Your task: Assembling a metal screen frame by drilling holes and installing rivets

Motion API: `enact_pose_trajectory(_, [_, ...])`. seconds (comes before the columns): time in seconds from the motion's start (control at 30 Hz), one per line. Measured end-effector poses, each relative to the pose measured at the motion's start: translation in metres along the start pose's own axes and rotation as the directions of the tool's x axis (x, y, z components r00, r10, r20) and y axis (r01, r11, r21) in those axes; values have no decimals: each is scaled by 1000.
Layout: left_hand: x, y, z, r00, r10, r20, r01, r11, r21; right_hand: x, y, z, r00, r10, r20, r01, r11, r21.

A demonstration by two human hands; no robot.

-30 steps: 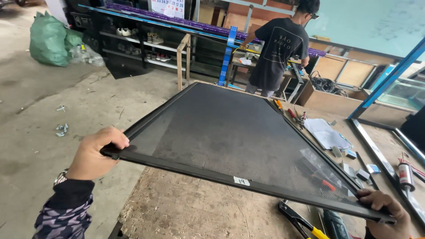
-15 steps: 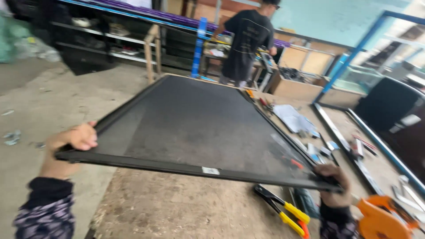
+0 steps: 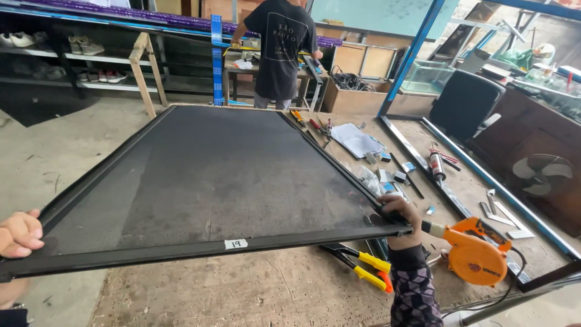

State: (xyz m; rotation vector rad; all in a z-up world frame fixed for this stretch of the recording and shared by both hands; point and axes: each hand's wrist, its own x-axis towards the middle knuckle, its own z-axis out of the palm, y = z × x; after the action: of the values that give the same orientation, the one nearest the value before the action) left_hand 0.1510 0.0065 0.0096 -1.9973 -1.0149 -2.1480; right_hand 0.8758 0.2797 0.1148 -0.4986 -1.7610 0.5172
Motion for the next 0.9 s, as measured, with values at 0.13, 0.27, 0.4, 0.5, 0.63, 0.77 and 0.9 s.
enact_pose_trajectory(0.13, [1, 8, 3, 1000, -27, 11, 27, 1000, 9, -2, -8, -2, 998, 53, 17, -51, 992, -115])
enact_pose_trajectory(0.27, [7, 17, 7, 997, -66, 40, 67, 997, -31, -7, 3, -4, 999, -39, 35, 42, 996, -79])
enact_pose_trajectory(0.4, [36, 73, 38, 992, -117, 54, 118, 993, -17, -10, 19, -9, 998, -48, 29, 48, 999, 11])
enact_pose_trajectory(0.5, [42, 81, 50, 994, -95, 54, 95, 995, 7, -10, 16, -5, 998, -59, -28, 61, 997, 45])
enact_pose_trajectory(0.63, [52, 86, 58, 994, -102, 43, 104, 992, -67, -7, 18, -1, 996, -56, -72, 58, 998, 23])
enact_pose_trajectory(0.77, [57, 90, 63, 987, -151, 60, 153, 988, -34, -13, 36, -10, 998, -28, -64, 32, 997, 73])
enact_pose_trajectory(0.9, [57, 83, 65, 995, -86, 46, 88, 995, -47, -16, 45, -8, 992, -77, -96, 89, 988, 129])
